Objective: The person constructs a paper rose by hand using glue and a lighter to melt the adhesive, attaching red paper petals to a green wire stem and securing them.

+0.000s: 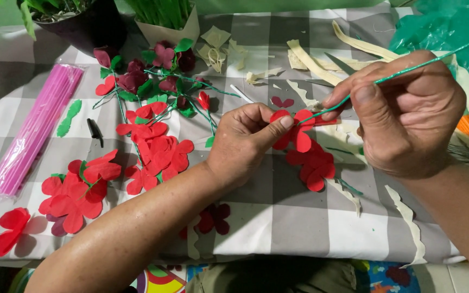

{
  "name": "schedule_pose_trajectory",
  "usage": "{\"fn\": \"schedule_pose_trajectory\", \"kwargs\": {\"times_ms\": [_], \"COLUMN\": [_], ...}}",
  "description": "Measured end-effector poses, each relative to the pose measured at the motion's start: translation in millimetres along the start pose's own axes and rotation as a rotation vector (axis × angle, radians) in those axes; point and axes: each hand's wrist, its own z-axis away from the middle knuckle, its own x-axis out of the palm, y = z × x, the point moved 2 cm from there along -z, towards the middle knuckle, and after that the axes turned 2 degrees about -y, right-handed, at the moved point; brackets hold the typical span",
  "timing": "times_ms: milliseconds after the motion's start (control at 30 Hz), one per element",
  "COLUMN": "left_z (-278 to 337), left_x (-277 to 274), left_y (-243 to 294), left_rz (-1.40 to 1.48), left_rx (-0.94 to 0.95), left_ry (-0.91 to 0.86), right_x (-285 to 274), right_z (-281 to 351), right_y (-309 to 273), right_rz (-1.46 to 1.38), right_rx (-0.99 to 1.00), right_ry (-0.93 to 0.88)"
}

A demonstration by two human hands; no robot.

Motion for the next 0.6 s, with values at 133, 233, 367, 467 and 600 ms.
{"fn": "schedule_pose_trajectory", "kwargs": {"times_ms": [133,233,367,467,600], "left_z": [0.6,0.0,-1.2,-1.9,-2.6], "left_x": [-0.3,-0.9,-1.3,-3.2,-5.2], "left_y": [-1.0,-2.0,-1.8,-3.4,-2.4], "left_rz": [0.0,0.032,0.064,0.064,0.073], "left_rx": [0.003,-0.011,-0.026,-0.015,0.022], "left_ry": [-0.015,0.001,-0.028,-0.031,-0.081], "right_x": [1.6,3.6,-0.1,0.2,4.7], "right_z": [1.1,-3.7,-1.2,-2.3,-0.3], "right_y": [-2.4,-11.1,-8.4,-10.2,-3.3], "right_rz": [-0.04,-0.024,0.028,0.144,0.16], "right_rx": [-0.001,-0.051,-0.173,-0.27,-0.218], "right_ry": [0.001,-0.032,-0.113,-0.172,-0.205]}}
